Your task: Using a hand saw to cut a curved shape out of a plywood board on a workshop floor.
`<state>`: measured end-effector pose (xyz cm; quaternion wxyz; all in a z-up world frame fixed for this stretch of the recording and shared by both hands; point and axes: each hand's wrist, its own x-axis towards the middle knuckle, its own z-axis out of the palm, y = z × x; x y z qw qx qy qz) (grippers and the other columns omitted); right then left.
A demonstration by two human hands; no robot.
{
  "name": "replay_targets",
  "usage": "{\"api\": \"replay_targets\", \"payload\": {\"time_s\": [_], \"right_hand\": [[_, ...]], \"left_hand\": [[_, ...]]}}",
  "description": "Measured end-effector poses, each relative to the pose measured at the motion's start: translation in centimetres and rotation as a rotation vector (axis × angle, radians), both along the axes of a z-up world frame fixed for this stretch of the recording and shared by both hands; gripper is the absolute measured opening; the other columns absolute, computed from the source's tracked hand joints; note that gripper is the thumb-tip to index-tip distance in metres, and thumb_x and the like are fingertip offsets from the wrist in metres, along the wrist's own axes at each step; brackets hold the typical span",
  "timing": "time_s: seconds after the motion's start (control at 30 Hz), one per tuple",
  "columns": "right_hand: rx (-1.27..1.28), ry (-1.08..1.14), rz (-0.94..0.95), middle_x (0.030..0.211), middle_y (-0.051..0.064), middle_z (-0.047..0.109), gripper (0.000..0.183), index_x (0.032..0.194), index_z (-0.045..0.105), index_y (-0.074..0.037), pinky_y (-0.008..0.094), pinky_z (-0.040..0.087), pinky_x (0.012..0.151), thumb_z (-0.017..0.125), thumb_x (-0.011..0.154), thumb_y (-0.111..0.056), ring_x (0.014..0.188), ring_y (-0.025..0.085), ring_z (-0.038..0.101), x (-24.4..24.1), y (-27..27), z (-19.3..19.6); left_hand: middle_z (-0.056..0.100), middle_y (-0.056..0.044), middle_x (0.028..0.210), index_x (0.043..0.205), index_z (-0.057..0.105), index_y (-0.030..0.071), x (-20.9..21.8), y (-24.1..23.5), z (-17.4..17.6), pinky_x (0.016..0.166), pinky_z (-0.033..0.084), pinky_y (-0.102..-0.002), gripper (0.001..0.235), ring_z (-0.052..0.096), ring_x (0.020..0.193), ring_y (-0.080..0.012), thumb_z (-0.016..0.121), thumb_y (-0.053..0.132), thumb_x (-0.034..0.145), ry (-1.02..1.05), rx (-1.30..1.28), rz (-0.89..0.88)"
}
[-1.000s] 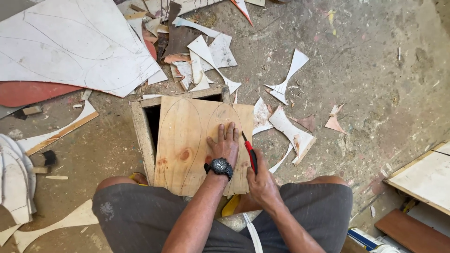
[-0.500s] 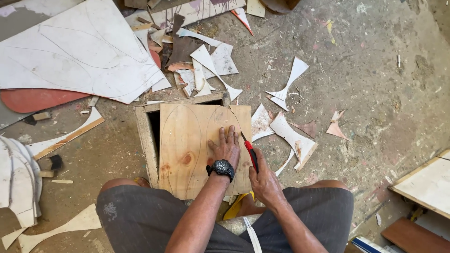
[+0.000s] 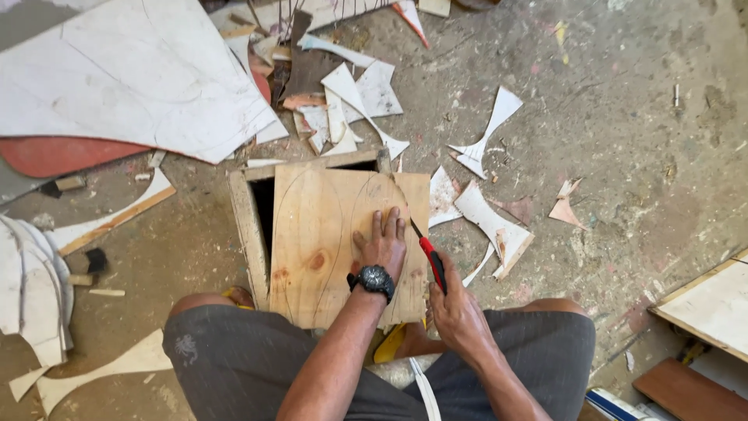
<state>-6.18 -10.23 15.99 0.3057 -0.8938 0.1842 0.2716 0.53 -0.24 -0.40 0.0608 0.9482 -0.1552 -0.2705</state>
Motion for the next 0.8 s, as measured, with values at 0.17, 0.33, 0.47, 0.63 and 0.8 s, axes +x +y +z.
{"api": "replay_targets", "payload": {"time_s": [0.17, 0.33, 0.47, 0.63, 0.8], "right_hand": [[-0.008, -0.036, -0.061, 0.109, 0.018, 0.073, 0.058, 0.153, 0.033, -0.025, 0.052, 0.055, 0.067, 0.047, 0.098, -0.019, 0.077, 0.032, 0.073, 0.8, 0.4, -4.3], [0.018, -0.119, 0.020, 0.115, 0.026, 0.071, 0.056, 0.152, 0.029, -0.014, 0.057, 0.058, 0.070, 0.043, 0.098, -0.015, 0.087, 0.041, 0.074, 1.7, 0.4, -4.9], [-0.023, -0.025, -0.020, 0.108, 0.017, 0.073, 0.058, 0.153, 0.033, -0.021, 0.053, 0.051, 0.071, 0.047, 0.096, -0.019, 0.080, 0.033, 0.072, -0.3, 0.3, 0.2], [-0.072, 0.167, -0.132, 0.100, 0.014, 0.077, 0.061, 0.154, 0.031, -0.025, 0.046, 0.052, 0.065, 0.046, 0.096, -0.022, 0.067, 0.024, 0.071, -4.8, -0.4, 4.9], [-0.029, 0.041, -0.213, 0.092, 0.013, 0.075, 0.058, 0.149, 0.040, -0.021, 0.042, 0.055, 0.064, 0.053, 0.093, -0.019, 0.069, 0.023, 0.069, -5.0, -1.5, 1.6]], "left_hand": [[0.016, -0.006, 0.167, 0.152, 0.033, 0.012, -0.7, -0.7, -1.6, 0.096, 0.047, -0.067, 0.138, 0.025, 0.149, -0.0344, 0.104, -0.003, 0.034, -0.063, 0.006, 0.027], [0.016, -0.006, 0.168, 0.154, 0.031, 0.012, -0.6, -0.1, -0.3, 0.097, 0.045, -0.069, 0.136, 0.021, 0.150, -0.0347, 0.102, -0.002, 0.039, 0.002, -0.075, 0.052], [0.012, -0.006, 0.168, 0.155, 0.027, 0.012, 0.1, 0.0, -0.3, 0.100, 0.046, -0.066, 0.137, 0.022, 0.150, -0.0332, 0.103, 0.004, 0.042, 0.001, -0.025, 0.025], [0.008, -0.008, 0.170, 0.159, 0.021, 0.014, 0.5, 0.1, -0.3, 0.109, 0.041, -0.059, 0.134, 0.019, 0.151, -0.0305, 0.102, 0.018, 0.052, 0.023, -0.011, 0.030], [0.013, -0.007, 0.169, 0.156, 0.030, 0.014, 0.2, -0.3, -0.3, 0.104, 0.043, -0.069, 0.137, 0.020, 0.151, -0.0354, 0.104, 0.002, 0.041, 0.024, -0.090, 0.075]]}}
